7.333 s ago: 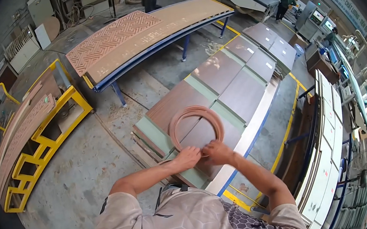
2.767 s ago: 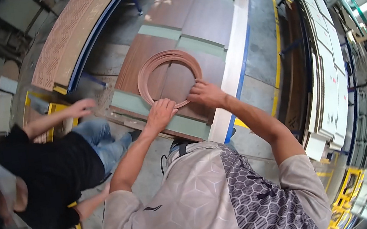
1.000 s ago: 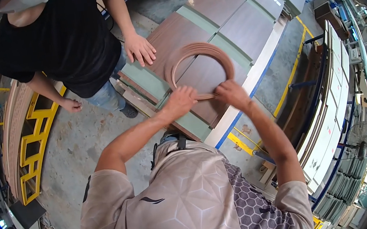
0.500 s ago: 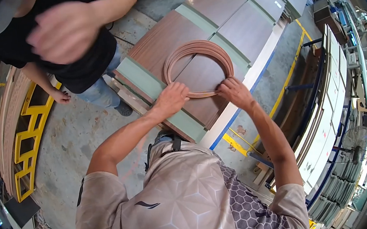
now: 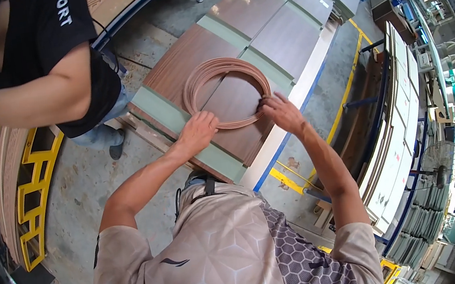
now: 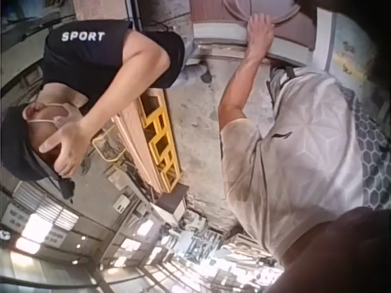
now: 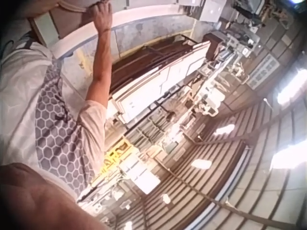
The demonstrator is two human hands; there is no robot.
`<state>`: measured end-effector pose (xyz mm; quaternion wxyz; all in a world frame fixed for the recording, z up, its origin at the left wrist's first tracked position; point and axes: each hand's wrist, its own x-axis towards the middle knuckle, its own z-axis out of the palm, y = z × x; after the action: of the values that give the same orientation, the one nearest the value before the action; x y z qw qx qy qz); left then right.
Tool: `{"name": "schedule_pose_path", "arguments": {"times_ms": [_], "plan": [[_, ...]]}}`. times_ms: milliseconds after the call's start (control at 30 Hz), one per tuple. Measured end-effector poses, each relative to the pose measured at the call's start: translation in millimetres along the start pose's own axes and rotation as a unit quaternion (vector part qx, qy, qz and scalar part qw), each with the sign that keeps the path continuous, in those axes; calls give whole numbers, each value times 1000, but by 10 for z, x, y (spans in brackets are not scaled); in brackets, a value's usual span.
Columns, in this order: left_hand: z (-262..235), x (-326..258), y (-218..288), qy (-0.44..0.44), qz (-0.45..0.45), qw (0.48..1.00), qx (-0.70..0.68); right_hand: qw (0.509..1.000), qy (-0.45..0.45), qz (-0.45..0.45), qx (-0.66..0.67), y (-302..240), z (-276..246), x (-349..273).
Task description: Cutting and organizing strips of edge banding material from a large coil on a worktable and then placing them on furniture panels.
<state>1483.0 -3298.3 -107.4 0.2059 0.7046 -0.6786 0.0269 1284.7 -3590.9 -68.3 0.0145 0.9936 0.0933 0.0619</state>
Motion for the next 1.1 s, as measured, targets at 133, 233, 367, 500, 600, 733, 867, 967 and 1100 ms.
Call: {"name": "schedule_pose_path", "arguments": {"times_ms": [133,233,367,500,600,733,867,967,1100], "plan": [[335,25,321,-70,20,995,70,991,-21,18,127,-387,14,382],[348,8,359,-62,-22,996,54,988,-51,-9,143,-832,31,347],[79,-36,115,-41,-44,998,17,985,-74,66,142,-201,29,21],[-5,19,20,-6,10,999,31,998,1,34,47,-85,-36,184],[227,-56,275,-47,5,998,32,988,-1,-19,151,-564,82,338],[170,-41,311,-56,-40,998,6,986,-23,38,162,-606,185,226],[-47,9,-139,-30,-9,999,20,1000,7,-6,7,126,-4,88],[-25,105,-162,-38,13,998,48,1000,-6,-19,11,-2,75,340],[273,-21,263,-102,-6,992,77,976,-93,-48,191,-659,-28,697]]}}
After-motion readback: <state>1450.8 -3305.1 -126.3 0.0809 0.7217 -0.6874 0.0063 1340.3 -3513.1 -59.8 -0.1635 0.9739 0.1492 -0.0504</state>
